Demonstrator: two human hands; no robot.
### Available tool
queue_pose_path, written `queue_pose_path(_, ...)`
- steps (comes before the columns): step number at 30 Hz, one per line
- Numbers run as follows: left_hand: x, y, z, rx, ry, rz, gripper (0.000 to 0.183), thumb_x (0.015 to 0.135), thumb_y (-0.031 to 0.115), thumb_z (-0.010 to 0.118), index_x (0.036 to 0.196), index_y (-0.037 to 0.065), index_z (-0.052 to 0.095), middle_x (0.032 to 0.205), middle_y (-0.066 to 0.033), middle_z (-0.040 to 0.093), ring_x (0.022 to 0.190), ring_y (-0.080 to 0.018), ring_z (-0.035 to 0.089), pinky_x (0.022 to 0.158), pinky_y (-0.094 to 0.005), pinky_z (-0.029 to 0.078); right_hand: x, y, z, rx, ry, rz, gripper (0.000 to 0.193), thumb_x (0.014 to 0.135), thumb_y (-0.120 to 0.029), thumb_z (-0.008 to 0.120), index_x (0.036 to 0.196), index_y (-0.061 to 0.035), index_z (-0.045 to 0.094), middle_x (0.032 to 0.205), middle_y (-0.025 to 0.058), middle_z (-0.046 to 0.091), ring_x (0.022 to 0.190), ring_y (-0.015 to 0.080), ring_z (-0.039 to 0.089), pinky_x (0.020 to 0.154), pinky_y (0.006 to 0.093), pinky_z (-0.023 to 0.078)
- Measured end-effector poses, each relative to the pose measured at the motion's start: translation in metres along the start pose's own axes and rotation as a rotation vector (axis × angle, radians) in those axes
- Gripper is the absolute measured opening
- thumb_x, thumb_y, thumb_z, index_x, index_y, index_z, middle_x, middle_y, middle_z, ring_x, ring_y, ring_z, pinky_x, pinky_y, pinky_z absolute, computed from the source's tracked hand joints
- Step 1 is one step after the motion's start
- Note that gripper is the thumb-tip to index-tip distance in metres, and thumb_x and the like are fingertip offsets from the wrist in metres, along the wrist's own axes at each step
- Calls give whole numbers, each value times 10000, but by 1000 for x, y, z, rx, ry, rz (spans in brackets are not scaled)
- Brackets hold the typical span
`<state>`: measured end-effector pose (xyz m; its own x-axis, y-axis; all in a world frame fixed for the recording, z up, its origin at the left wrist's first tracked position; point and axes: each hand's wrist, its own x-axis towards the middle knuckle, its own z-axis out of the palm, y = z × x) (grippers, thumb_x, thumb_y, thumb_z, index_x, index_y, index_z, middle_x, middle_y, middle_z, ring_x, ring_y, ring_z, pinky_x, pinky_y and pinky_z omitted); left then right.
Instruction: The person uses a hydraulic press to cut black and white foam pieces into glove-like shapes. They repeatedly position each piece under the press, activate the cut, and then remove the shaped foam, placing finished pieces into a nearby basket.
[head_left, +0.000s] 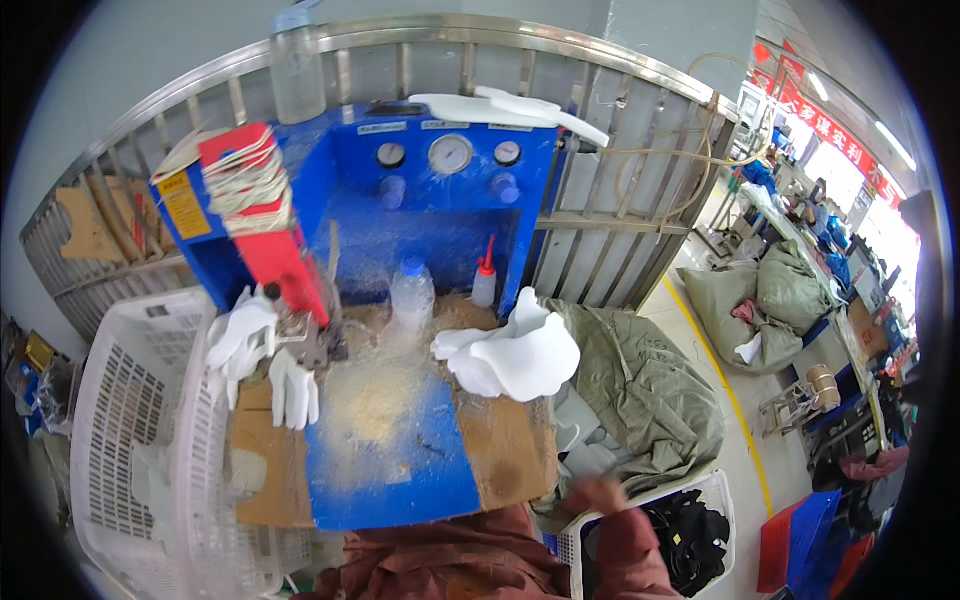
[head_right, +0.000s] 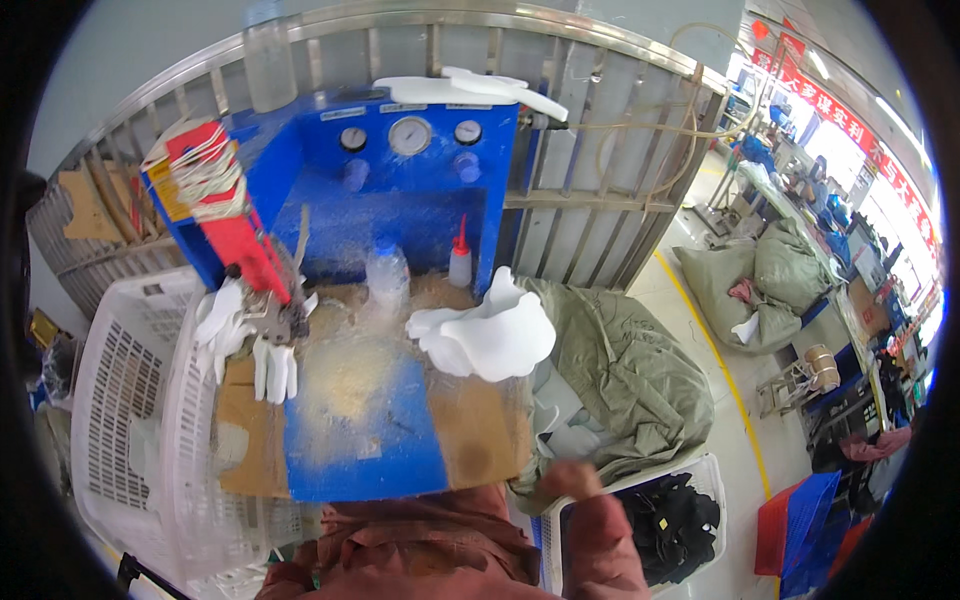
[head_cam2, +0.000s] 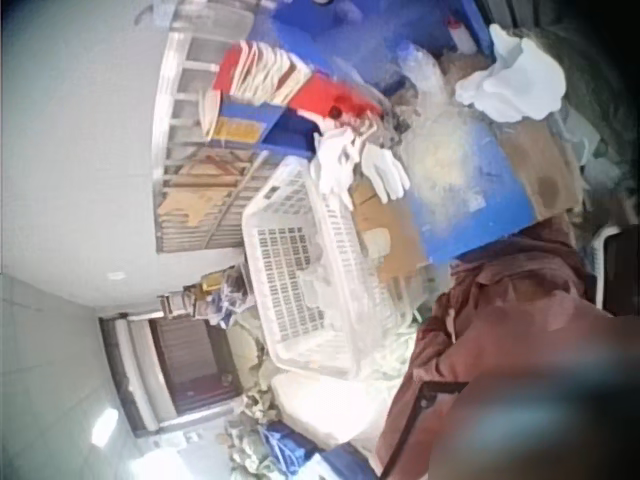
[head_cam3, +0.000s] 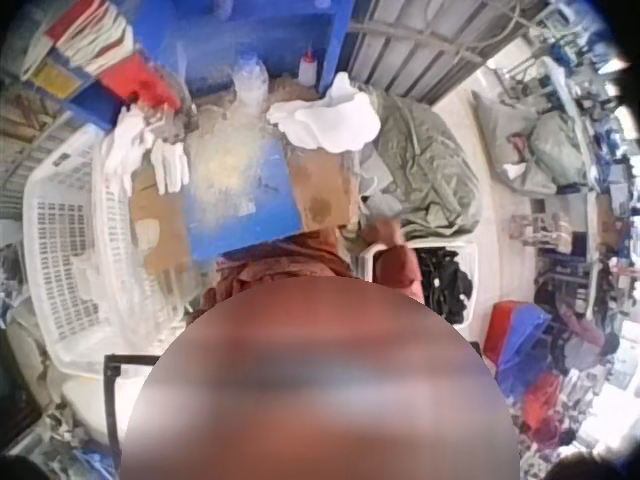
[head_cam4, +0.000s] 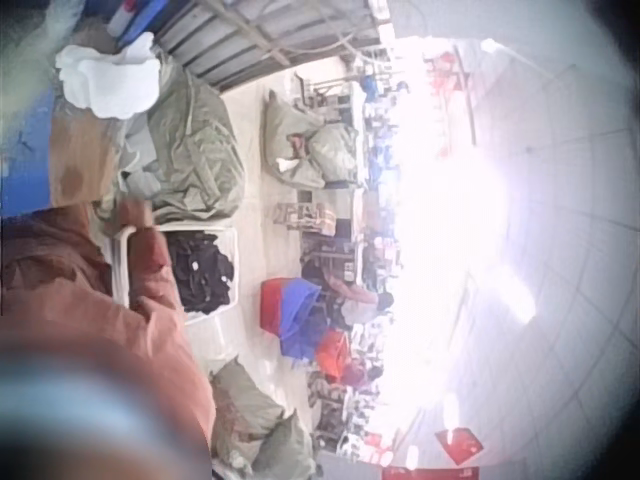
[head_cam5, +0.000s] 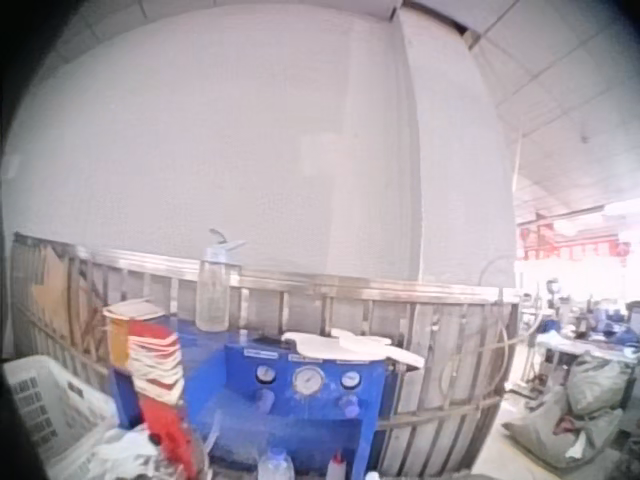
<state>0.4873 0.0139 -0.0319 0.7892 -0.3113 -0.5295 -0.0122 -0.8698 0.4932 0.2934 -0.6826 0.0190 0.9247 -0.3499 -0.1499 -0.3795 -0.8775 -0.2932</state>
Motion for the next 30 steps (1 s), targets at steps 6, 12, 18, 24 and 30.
queue_pose_path(6,2,73,-86,-205,-275,88,345,1011,269,653,1280,56,694,1110,-157,758,976,-247,750,833,-374,602,141,20,-161,707,844,39,649,980,-304,743,1482,22,492,984,0,658,877,145,635,768,305,533)
queue_pose_path(12,-50,204,-208,-362,-376,33,425,1032,244,637,1376,-4,627,1057,-128,775,963,-206,751,857,-315,584,244,-5,-185,773,256,317,895,853,-322,865,1498,98,408,1102,101,692,1023,177,656,890,314,533)
queue_pose_path(18,-35,253,-240,-240,-125,259,393,1024,206,655,1345,-19,638,1090,-137,777,981,-184,738,875,-319,567,241,-34,-197,594,489,377,649,838,-158,818,1398,36,551,1261,236,685,1148,322,677,978,428,526)
queue_pose_path(24,8,336,-232,-687,-107,419,405,992,88,693,1379,-6,616,1138,-125,771,1074,-172,713,907,-312,562,175,-133,-301,898,596,172,215,1020,-167,671,1176,-23,639,989,38,681,904,158,673,779,336,552)
queue_pose_path(30,39,414,-184,-1298,-526,580,708,1003,20,646,1617,43,294,1542,-159,501,1384,-262,535,1115,-402,466,113,-251,-281,1676,564,-46,337,1041,-133,629,1355,-17,587,1186,58,677,1071,146,628,923,316,517)
